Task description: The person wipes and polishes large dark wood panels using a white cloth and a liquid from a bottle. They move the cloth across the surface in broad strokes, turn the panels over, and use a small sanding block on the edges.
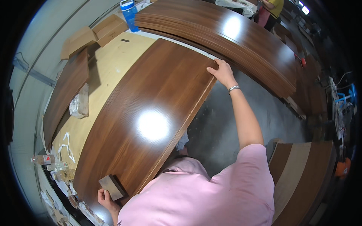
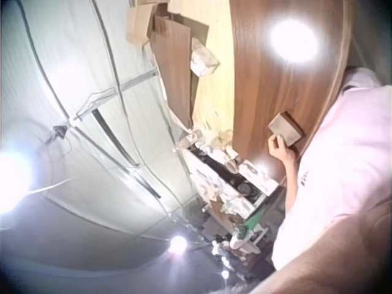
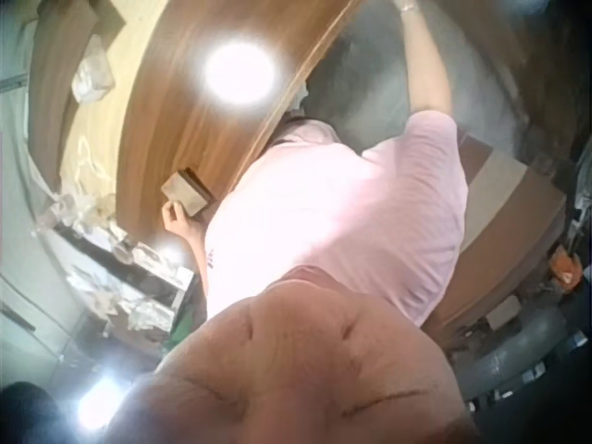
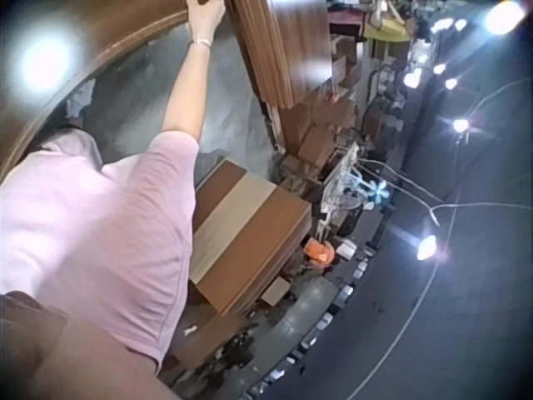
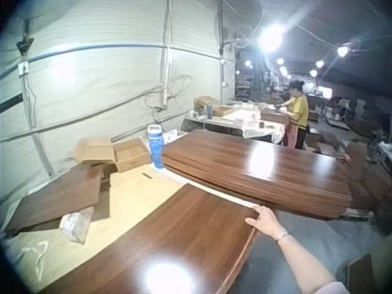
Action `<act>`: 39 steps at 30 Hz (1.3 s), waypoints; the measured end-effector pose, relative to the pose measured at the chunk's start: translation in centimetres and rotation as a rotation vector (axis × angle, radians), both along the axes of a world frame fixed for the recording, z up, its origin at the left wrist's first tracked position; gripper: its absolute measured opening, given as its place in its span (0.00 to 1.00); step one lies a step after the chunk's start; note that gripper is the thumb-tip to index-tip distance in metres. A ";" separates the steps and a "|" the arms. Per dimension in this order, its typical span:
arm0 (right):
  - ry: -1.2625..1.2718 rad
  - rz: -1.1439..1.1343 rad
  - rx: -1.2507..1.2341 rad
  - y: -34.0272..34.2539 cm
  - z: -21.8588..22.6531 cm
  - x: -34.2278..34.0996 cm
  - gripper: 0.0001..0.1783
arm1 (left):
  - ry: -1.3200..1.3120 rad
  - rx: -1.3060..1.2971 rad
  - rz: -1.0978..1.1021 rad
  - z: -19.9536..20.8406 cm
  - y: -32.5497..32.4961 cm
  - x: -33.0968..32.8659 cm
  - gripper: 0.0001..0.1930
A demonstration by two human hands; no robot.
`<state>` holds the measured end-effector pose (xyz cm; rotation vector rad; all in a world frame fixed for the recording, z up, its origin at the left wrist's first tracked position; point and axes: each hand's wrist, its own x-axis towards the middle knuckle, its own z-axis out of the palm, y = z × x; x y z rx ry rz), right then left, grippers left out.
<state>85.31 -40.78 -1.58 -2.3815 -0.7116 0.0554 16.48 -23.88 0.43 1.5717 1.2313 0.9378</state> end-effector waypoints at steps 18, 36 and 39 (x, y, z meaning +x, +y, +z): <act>0.792 -0.018 0.552 -3.4 -1.7 -5.3 0.15 | -0.149 -0.033 -0.089 -0.1 0.5 4.2 0.09; 0.307 -0.124 0.574 -2.8 -2.5 -14.4 0.06 | -0.003 0.336 0.585 6.0 3.7 -16.9 0.07; 0.258 0.103 0.546 0.8 -1.2 -18.9 0.07 | -0.216 0.237 0.818 4.4 5.1 -27.0 0.08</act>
